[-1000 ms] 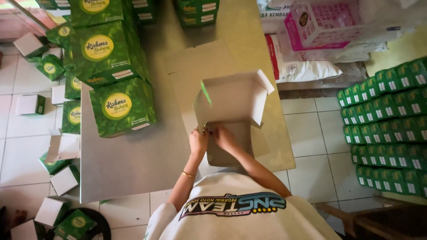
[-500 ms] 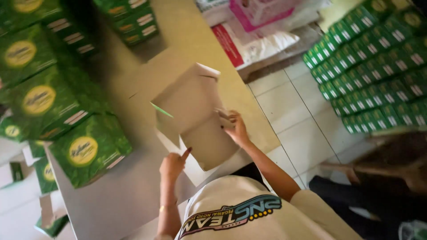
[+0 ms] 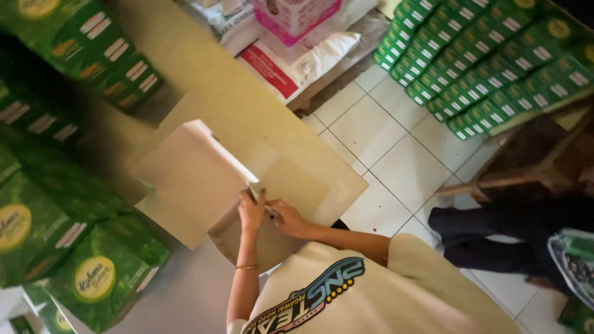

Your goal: The person folds flat cardboard sheets into open boxes on a metal table, pressing creases and tucking side flaps, then places green product boxes into the folded cartons. They repeat the folding cycle with additional flat sheets, setting finished boxes aside.

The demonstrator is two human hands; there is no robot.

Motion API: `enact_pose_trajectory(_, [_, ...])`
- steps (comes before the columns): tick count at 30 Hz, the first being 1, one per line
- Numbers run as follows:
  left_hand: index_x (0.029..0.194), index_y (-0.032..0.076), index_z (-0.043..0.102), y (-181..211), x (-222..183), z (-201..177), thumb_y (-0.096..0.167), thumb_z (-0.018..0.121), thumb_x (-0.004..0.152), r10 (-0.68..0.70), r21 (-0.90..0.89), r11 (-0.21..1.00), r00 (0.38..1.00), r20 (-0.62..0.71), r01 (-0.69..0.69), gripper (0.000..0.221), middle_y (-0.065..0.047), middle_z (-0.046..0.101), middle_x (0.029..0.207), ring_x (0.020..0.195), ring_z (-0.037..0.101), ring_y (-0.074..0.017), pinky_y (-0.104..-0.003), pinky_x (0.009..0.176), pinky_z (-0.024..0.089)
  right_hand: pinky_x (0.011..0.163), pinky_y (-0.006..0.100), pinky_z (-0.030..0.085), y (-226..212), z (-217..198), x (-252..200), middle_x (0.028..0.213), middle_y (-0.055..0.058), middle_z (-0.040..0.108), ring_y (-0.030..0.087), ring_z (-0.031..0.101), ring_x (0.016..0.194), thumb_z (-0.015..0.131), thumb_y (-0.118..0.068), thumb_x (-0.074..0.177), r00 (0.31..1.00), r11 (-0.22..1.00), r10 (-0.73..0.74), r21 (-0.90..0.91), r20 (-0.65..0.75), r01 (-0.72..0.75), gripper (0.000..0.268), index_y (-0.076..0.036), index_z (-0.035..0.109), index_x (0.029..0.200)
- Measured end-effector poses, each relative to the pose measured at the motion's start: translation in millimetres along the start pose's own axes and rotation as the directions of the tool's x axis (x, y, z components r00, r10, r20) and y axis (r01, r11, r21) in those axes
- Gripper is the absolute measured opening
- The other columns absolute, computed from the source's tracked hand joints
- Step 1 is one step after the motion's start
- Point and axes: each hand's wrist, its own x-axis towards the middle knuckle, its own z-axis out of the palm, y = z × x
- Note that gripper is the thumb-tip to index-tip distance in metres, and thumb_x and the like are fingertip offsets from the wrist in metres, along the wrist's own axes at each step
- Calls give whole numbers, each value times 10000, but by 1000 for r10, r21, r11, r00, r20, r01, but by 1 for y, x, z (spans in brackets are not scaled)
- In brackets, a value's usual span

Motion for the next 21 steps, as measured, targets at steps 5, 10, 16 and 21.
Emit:
enact_pose_trajectory(5, [1061, -9, 644, -10, 10, -15, 270, 663, 1001, -33, 93, 995, 994, -105, 43, 286, -286, 689, 966, 913, 664, -510, -547, 768, 521, 873, 460, 515, -41, -26, 16, 1161, 233, 622, 395, 632, 975, 668, -57, 892, 983, 992, 121, -43, 136, -116, 537, -14, 512, 1404])
enact_pose_trajectory(10, [972, -19, 693, -1, 16, -40, 194, 697, 947, -64, -15, 998, 996, -66, 64, 215, -202, 655, 750, 646, 613, -302, -437, 652, 505, 871, 440, 571, -12, -23, 16, 1106, 227, 724, 381, 720, 1008, 583, -2, 935, 995, 998, 57, -17, 84, -55, 295, -8, 673, 1215])
enact_pose_trajectory(16, [1025, -27, 721, -40, 31, -57, 153, 702, 978, -40, -31, 999, 991, -131, 36, 187, -171, 648, 742, 670, 570, -227, -388, 665, 492, 790, 433, 573, -25, -44, 26, 1052, 215, 734, 386, 719, 919, 608, 17, 899, 998, 999, -31, -19, 60, 33, 247, -26, 699, 1125])
enact_pose_trajectory(21, [1148, 17, 746, -19, 23, -97, 136, 664, 958, 68, -87, 993, 995, -66, -74, 239, -154, 749, 886, 806, 650, -118, -329, 748, 532, 701, 440, 541, 38, -44, 36, 860, 232, 696, 369, 675, 758, 612, -57, 947, 977, 978, 203, -29, -60, -205, 138, -9, 709, 1032])
